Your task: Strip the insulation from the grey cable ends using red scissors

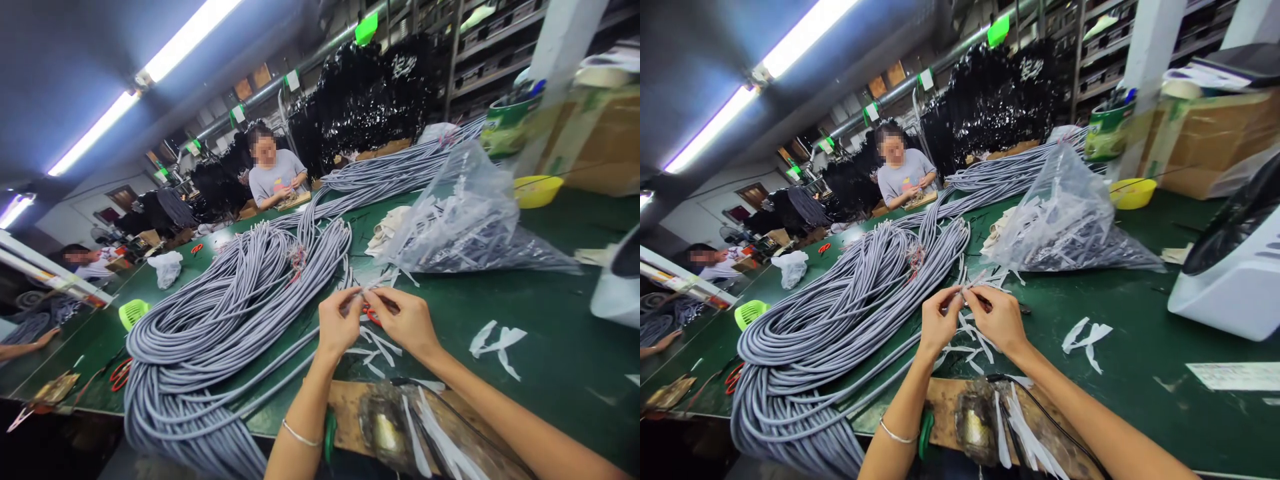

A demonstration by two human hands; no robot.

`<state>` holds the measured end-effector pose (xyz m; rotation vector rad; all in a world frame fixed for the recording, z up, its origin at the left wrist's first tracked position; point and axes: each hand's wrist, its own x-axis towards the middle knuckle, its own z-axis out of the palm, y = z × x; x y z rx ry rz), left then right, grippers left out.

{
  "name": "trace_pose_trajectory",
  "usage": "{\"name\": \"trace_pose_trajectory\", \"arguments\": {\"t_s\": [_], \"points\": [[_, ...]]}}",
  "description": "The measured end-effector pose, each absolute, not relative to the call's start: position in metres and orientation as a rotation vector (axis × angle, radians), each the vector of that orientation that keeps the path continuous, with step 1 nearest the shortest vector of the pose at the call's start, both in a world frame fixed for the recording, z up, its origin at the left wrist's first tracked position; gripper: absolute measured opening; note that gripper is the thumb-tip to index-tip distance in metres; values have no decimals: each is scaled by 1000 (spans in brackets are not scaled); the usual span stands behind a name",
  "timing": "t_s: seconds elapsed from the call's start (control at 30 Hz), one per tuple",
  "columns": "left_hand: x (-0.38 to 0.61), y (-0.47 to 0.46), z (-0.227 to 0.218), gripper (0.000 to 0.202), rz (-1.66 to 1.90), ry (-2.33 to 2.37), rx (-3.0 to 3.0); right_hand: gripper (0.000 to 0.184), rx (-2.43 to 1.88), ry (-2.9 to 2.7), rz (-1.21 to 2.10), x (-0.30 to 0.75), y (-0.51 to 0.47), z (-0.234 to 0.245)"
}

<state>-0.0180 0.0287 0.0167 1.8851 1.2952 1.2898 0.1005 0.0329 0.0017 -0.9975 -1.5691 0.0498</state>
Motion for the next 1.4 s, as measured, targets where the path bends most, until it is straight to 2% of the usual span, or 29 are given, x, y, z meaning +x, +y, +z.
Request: {"name": "trace_pose_trajectory", "arguments": {"t_s": [0.17, 0.6, 0.8, 0.97, 1.13, 1.4], "points": [[-18, 29, 12, 23, 1360, 1352, 2162, 32, -1011, -1599, 5, 106, 34, 5], [-17, 26, 14, 29, 1282, 1428, 2173, 32, -1082, -1623, -177, 109, 33, -3], [-15, 26, 8, 26, 1187, 1427, 2262, 35, -1077, -1611, -174, 107, 33, -1], [-7, 28, -1, 20, 1030, 1399, 2248, 31, -1044, -1535, -168, 108, 26, 8], [-13, 33, 5, 34, 1168, 1489, 2098, 31, -1089, -1580, -275, 112, 27, 7], [-14, 28, 15, 29, 1323, 1442, 1927, 35, -1181, -1634, -276, 108, 31, -2]]}}
